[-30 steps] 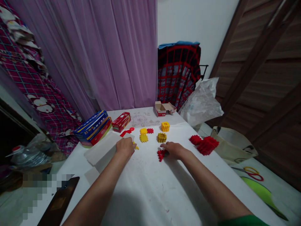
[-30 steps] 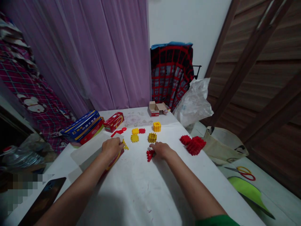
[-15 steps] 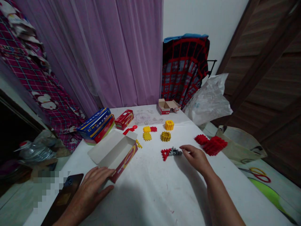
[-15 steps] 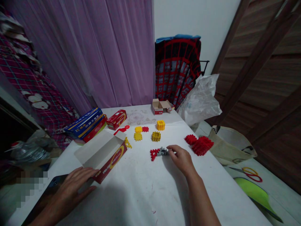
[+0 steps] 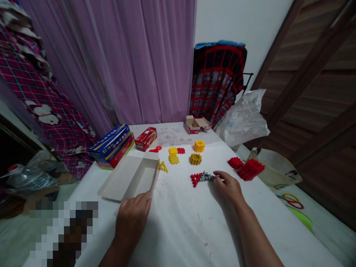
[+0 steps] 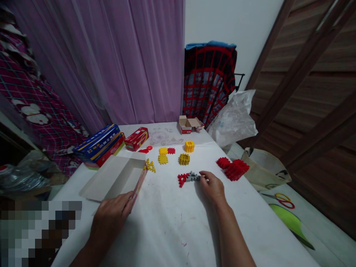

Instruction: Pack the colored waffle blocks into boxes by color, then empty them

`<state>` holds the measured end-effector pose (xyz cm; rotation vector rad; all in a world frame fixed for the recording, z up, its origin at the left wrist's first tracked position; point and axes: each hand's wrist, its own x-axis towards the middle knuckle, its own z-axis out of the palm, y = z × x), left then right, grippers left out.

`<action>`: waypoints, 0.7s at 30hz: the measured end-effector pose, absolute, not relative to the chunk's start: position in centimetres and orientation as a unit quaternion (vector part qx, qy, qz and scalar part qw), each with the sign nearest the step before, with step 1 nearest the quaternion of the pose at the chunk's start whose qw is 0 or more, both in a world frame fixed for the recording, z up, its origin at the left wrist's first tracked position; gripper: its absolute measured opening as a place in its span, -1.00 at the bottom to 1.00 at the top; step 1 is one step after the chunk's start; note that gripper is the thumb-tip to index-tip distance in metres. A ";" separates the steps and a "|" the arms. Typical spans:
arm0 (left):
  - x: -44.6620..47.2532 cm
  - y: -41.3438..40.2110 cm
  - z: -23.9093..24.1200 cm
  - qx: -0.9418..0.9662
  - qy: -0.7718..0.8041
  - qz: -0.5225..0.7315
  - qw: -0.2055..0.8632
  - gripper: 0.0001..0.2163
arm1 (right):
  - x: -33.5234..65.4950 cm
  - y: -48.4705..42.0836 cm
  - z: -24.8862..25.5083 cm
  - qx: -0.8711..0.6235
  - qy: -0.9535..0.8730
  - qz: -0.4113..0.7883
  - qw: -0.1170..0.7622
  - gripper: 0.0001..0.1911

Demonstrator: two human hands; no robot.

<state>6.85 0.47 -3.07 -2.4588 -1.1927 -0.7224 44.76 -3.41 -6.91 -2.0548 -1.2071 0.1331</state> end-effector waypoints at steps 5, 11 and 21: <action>7.6 0.3 -2.6 -0.856 -0.467 -0.198 0.101 -0.71 | 44.8 -3.3 -7.5 -0.798 -0.487 0.066 0.349 -0.59; 8.7 0.7 -2.3 -0.854 -0.467 -0.222 0.065 -0.71 | 44.9 -3.0 -9.1 -0.747 -0.537 0.081 0.384 -0.53; 7.0 0.9 -1.6 -0.857 -0.469 -0.210 -0.043 -0.69 | 45.1 -1.8 -9.9 -0.737 -0.593 0.103 0.306 -0.38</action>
